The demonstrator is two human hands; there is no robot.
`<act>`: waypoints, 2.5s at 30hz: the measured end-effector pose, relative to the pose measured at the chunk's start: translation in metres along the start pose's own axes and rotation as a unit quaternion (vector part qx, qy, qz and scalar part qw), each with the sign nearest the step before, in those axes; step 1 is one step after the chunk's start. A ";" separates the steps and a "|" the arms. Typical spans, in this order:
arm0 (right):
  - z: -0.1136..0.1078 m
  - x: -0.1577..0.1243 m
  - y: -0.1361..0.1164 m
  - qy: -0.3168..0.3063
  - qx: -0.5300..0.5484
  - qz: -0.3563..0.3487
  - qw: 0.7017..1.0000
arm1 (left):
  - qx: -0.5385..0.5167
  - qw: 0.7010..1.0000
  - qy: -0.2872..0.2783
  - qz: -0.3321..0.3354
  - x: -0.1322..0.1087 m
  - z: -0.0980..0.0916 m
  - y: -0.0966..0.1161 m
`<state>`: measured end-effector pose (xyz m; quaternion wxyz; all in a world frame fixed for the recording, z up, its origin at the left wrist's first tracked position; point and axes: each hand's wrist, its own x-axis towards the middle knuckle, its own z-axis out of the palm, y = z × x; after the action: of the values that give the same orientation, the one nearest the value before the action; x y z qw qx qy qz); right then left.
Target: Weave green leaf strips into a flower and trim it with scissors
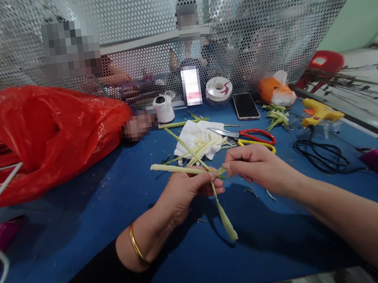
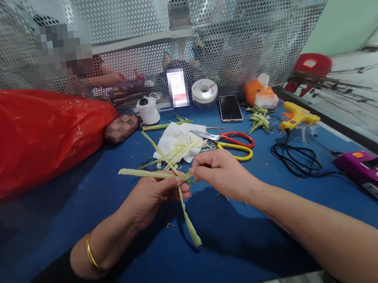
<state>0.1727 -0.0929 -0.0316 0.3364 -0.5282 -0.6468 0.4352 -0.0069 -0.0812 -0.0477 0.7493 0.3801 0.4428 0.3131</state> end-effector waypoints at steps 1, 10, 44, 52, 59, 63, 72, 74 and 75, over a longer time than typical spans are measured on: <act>0.000 0.000 0.000 -0.002 -0.008 -0.002 1.000 | -0.003 1.000 0.002 -0.001 0.000 -0.001 0.000; -0.003 0.004 0.006 0.004 -0.165 -0.103 0.981 | -0.008 1.000 -0.012 0.027 0.003 -0.005 -0.001; 0.039 -0.021 0.005 0.042 -0.299 -0.188 0.935 | -0.115 0.982 0.092 0.116 0.003 0.000 -0.004; 0.043 -0.014 0.012 -0.002 -0.317 -0.285 0.905 | -0.108 0.979 0.112 0.132 0.004 0.004 -0.006; 0.033 -0.018 0.001 0.135 -0.400 -0.336 0.842 | 0.059 0.974 0.080 0.202 0.005 0.000 -0.013; 0.039 -0.015 -0.003 0.129 -0.359 -0.325 0.865 | 0.204 0.945 -0.015 0.255 0.004 0.002 -0.020; 0.038 -0.016 0.003 0.191 -0.259 -0.319 0.891 | 0.118 0.966 0.046 0.225 0.002 -0.001 -0.011; 0.030 -0.013 0.003 0.235 -0.251 -0.292 0.892 | 0.068 0.970 0.098 0.212 0.001 0.000 -0.006; 0.027 -0.010 0.004 0.239 -0.237 -0.275 0.901 | 0.054 0.971 0.109 0.206 0.000 0.001 -0.004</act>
<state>0.1523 -0.1082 -0.0456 0.4520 -0.4816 -0.7506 0.0204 -0.0052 -0.0835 -0.0510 0.5945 0.4661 0.4505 0.4758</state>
